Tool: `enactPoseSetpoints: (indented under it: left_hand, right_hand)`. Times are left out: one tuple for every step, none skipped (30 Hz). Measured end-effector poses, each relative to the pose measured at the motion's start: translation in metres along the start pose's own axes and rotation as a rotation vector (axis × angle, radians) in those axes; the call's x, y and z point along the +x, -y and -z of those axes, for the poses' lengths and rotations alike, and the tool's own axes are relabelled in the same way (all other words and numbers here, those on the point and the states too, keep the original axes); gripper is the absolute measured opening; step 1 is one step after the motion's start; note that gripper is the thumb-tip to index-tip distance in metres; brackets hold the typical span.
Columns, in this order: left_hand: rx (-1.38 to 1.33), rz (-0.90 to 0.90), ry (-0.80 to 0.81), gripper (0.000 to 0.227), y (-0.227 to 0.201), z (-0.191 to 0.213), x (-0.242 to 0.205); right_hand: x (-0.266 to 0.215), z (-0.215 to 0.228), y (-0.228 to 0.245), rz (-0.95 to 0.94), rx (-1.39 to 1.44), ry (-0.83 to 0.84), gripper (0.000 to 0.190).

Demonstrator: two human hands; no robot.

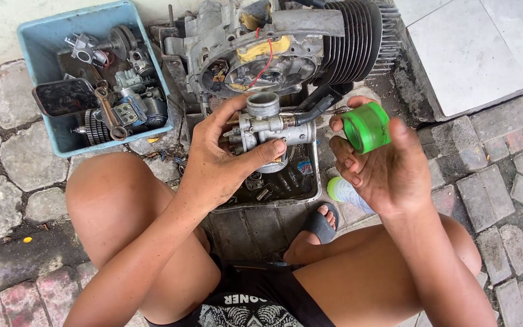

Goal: Cleaning a motorcycle carburetor using a paintbrush and cleaning fluid in a tray.

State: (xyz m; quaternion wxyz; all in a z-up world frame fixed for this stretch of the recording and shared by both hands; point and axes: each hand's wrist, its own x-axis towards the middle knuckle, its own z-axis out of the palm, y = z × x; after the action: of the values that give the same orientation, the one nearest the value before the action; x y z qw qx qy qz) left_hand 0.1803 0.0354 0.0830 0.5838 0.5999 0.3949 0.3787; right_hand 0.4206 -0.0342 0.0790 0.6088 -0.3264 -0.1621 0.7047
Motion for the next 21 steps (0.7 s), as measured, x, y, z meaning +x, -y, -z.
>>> enactPoseSetpoints:
  left_hand:
    - [-0.001,0.006,0.003,0.053,0.0,0.0,0.001]
    - [-0.002,0.012,0.007,0.051,0.0,-0.001,0.001]
    - [-0.002,0.012,0.009,0.051,0.002,-0.001,0.002]
    - [0.023,0.009,-0.006,0.05,0.003,-0.001,0.003]
    - [0.048,0.006,-0.021,0.049,0.005,-0.002,0.004]
    - [0.049,0.007,-0.019,0.049,0.003,-0.002,0.003]
    - [0.022,-0.002,-0.012,0.048,0.001,-0.002,0.002]
    - [-0.005,-0.01,-0.004,0.046,-0.001,-0.002,0.002]
    - [-0.005,-0.011,-0.003,0.046,0.001,-0.003,0.002]
    - [-0.028,-0.015,-0.005,0.045,0.002,-0.003,0.002]
    - [-0.052,-0.016,-0.006,0.044,0.004,-0.003,0.002]
    - [-0.053,-0.015,-0.005,0.044,0.004,-0.003,0.002]
    - [-0.03,-0.028,-0.016,0.043,0.005,-0.003,0.002]
    - [-0.008,-0.041,-0.027,0.041,0.005,-0.003,0.003]
    - [-0.008,-0.041,-0.027,0.041,0.005,-0.003,0.003]
    - [-0.027,-0.039,-0.02,0.042,0.004,-0.003,0.003]
    - [-0.046,-0.037,-0.013,0.043,0.004,-0.003,0.003]
    - [-0.046,-0.037,-0.013,0.043,0.003,-0.002,0.002]
    - [-0.044,-0.028,-0.011,0.043,0.003,-0.002,0.002]
    - [-0.043,-0.018,-0.01,0.042,0.003,-0.002,0.002]
    - [-0.043,-0.018,-0.009,0.042,0.005,-0.002,0.002]
  right_hand:
    - [0.0,0.002,-0.001,0.003,-0.027,0.006,0.055]
    - [0.0,0.004,-0.002,0.007,-0.054,0.013,0.044]
    - [0.001,0.0,-0.001,0.007,-0.053,0.011,0.044]
    - [0.002,-0.005,-0.001,-0.002,-0.109,0.016,0.047]
    - [0.003,-0.009,0.0,-0.011,-0.164,0.02,0.056]
    - [0.003,-0.011,0.0,-0.01,-0.163,0.018,0.056]
    - [0.003,-0.014,0.0,0.012,-0.156,0.027,0.056]
    - [0.003,-0.017,-0.001,0.033,-0.148,0.035,0.057]
    - [0.004,-0.016,-0.001,0.035,-0.148,0.035,0.057]
    - [0.005,-0.015,-0.001,0.006,-0.117,0.023,0.056]
    - [0.005,-0.015,-0.002,-0.025,-0.085,0.011,0.056]
    - [0.005,-0.016,-0.002,-0.026,-0.085,0.009,0.056]
    - [0.005,-0.018,-0.002,-0.031,-0.067,0.04,0.055]
    - [0.006,-0.019,-0.001,-0.036,-0.05,0.07,0.054]
    - [0.005,-0.021,0.0,-0.036,-0.05,0.07,0.054]
    - [0.005,-0.022,0.001,-0.066,-0.036,0.088,0.053]
    - [0.005,-0.023,0.001,-0.097,-0.022,0.105,0.052]
    - [0.005,-0.023,0.002,-0.097,-0.021,0.105,0.052]
    - [0.004,-0.023,0.002,-0.115,-0.019,0.119,0.052]
    - [0.004,-0.023,0.003,-0.133,-0.017,0.133,0.052]
    - [0.003,-0.02,0.001,-0.132,-0.017,0.132,0.052]
